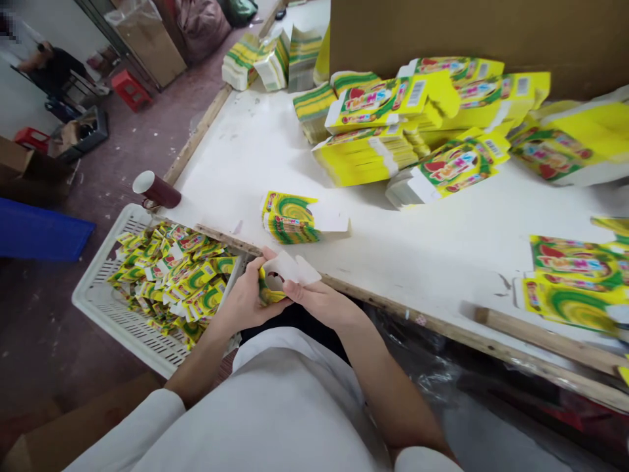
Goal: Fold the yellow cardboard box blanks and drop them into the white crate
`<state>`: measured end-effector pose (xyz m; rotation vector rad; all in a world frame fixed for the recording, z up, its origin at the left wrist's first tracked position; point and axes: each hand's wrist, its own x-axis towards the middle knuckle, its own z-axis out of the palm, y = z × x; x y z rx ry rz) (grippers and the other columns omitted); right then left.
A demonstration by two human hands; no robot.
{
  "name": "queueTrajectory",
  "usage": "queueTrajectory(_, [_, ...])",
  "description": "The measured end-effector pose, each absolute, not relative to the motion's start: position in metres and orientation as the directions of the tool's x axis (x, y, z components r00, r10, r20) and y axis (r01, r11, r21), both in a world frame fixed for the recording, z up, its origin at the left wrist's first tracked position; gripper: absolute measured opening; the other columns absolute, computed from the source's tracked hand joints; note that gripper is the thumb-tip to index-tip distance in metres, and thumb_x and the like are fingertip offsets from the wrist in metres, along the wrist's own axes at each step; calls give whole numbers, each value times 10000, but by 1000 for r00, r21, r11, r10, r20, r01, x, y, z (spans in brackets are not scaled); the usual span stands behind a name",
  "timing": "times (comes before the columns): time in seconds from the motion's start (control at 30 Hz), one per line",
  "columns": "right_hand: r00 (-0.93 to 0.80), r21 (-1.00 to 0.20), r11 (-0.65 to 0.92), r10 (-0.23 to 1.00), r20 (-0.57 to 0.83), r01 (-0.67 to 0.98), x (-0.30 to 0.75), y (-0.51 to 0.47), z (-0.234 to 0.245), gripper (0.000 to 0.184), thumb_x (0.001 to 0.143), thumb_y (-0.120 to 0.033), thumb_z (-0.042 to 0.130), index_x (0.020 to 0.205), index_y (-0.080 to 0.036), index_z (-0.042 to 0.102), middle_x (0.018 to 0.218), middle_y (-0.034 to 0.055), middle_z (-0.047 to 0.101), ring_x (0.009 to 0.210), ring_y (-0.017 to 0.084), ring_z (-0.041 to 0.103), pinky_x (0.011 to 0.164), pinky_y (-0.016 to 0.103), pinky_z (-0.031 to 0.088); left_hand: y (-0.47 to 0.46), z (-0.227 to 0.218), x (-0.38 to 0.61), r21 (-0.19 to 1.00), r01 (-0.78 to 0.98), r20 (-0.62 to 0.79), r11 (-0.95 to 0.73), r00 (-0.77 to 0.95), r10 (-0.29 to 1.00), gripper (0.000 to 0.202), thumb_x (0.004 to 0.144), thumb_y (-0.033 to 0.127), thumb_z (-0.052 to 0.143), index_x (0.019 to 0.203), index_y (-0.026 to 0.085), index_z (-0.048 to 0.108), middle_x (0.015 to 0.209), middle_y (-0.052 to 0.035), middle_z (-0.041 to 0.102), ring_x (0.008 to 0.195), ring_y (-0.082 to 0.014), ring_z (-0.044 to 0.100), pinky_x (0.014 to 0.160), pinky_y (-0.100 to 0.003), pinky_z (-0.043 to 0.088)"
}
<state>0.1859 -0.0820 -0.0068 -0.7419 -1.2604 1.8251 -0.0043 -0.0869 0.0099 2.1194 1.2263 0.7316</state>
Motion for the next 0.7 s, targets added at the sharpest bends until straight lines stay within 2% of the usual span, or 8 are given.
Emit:
queueTrajectory(0.13, [-503, -896, -234, 864, -15, -377, 179, -79, -4, 827, 902, -847, 302, 1448, -298, 592, 1419, 121, 662, 1316, 309, 629, 1038, 534, 580, -86, 5, -1, 653, 494, 366, -574, 458, 810, 835, 800, 297, 773, 1475, 240, 286, 1321, -158, 590, 1154, -318, 660, 889, -407, 558])
queueTrajectory(0.23, [-546, -844, -342, 835, -70, -414, 175, -77, -8, 744, 896, -765, 525, 1496, -325, 526, 1528, 88, 572, 1383, 286, 576, 1106, 501, 532, -82, 2, 1, 603, 485, 396, -633, 507, 766, 760, 774, 205, 736, 1428, 266, 353, 1187, -102, 612, 1124, -296, 657, 874, -400, 561])
queueTrajectory(0.33, [-559, -839, -388, 820, -125, -382, 174, -75, -17, 856, 817, -714, 695, 1533, -302, 472, 1592, 101, 496, 1450, 291, 502, 1184, 487, 445, -79, 0, 0, 641, 499, 329, -583, 508, 796, 618, 732, 147, 708, 1278, 278, 449, 1090, -58, 604, 1033, -257, 667, 814, -366, 562])
queueTrajectory(0.4, [-499, -891, -296, 862, -93, -345, 174, -75, -21, 928, 804, -754, 669, 1565, -283, 422, 1582, 123, 505, 1453, 303, 497, 1197, 499, 425, -77, -1, -2, 673, 509, 278, -536, 498, 822, 601, 716, 127, 692, 1244, 275, 446, 1106, -59, 606, 1012, -253, 675, 784, -351, 552])
queueTrajectory(0.47, [-419, -961, -118, 908, -2, -252, 173, -78, -23, 933, 851, -719, 642, 1613, -288, 319, 1615, 126, 458, 1477, 307, 467, 1215, 514, 398, -75, -3, -3, 706, 506, 236, -496, 493, 838, 694, 704, 139, 700, 1317, 263, 401, 1199, -91, 604, 1022, -267, 683, 788, -363, 552])
queueTrajectory(0.53, [-372, -993, 92, 921, 112, -71, 171, -82, -23, 804, 950, -547, 619, 1631, -305, 266, 1667, 101, 373, 1523, 296, 395, 1238, 516, 368, -73, -6, -3, 742, 488, 213, -458, 477, 853, 796, 693, 178, 740, 1393, 246, 367, 1324, -139, 561, 1073, -289, 677, 831, -388, 557])
queueTrajectory(0.6, [-344, -961, 257, 916, 208, 103, 169, -86, -22, 634, 1014, -311, 535, 1611, -332, 321, 1687, 59, 337, 1542, 268, 363, 1245, 490, 372, -70, -9, -2, 774, 470, 230, -423, 414, 881, 842, 677, 216, 792, 1411, 236, 381, 1375, -163, 519, 1111, -292, 654, 885, -401, 551])
queueTrajectory(0.7, [-184, -916, 345, 933, 310, 204, 170, -84, -24, 609, 1014, -146, 435, 1577, -372, 388, 1637, 30, 435, 1496, 229, 446, 1222, 451, 419, -69, -13, 2, 809, 503, 281, -305, 125, 952, 887, 610, 262, 893, 1367, 228, 432, 1324, -149, 516, 1093, -262, 616, 921, -396, 527])
